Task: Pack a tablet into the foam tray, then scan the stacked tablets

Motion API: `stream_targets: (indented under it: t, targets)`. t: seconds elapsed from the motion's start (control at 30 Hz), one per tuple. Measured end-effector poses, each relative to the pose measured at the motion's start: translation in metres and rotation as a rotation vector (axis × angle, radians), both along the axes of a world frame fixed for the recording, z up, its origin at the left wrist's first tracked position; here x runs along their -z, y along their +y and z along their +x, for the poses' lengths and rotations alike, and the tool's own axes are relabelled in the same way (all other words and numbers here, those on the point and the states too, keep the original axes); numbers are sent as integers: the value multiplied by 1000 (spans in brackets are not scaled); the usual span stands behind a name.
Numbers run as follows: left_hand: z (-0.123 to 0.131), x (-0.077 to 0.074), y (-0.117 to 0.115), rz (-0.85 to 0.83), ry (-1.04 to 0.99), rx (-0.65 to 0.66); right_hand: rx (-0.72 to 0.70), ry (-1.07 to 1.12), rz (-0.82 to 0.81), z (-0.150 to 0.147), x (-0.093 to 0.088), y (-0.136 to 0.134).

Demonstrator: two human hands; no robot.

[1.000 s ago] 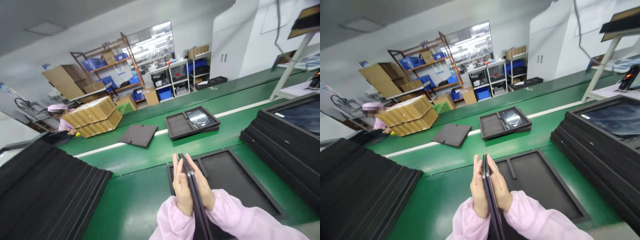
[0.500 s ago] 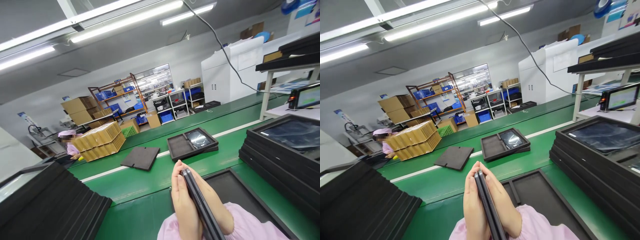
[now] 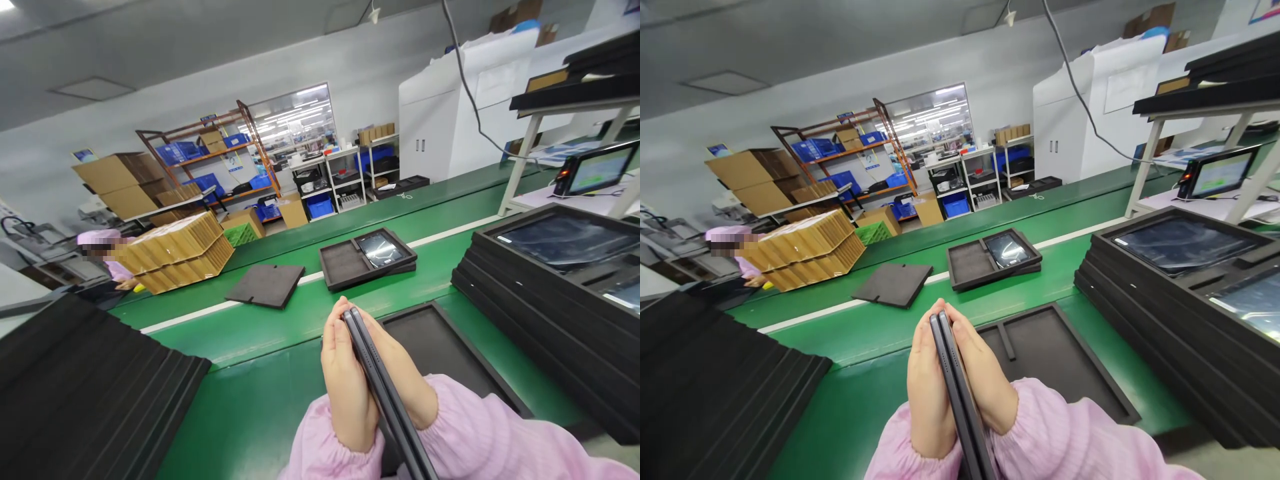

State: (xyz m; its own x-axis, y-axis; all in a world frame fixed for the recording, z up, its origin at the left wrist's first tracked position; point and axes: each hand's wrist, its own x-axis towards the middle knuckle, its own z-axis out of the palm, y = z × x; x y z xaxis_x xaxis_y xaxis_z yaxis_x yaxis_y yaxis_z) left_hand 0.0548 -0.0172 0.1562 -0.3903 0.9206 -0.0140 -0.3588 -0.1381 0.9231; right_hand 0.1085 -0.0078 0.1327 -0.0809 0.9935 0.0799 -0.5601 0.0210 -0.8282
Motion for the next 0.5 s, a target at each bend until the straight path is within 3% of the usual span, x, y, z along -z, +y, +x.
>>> stream_targets:
  t: [0.23, 0.5]
  targets:
    - [3, -2, -3, -147, -70, -83, -59, 51, -94, -2, 11, -2]
    - [-4, 27, -6, -110, 58, -38, -62, -41, -152, -1, 20, -7]
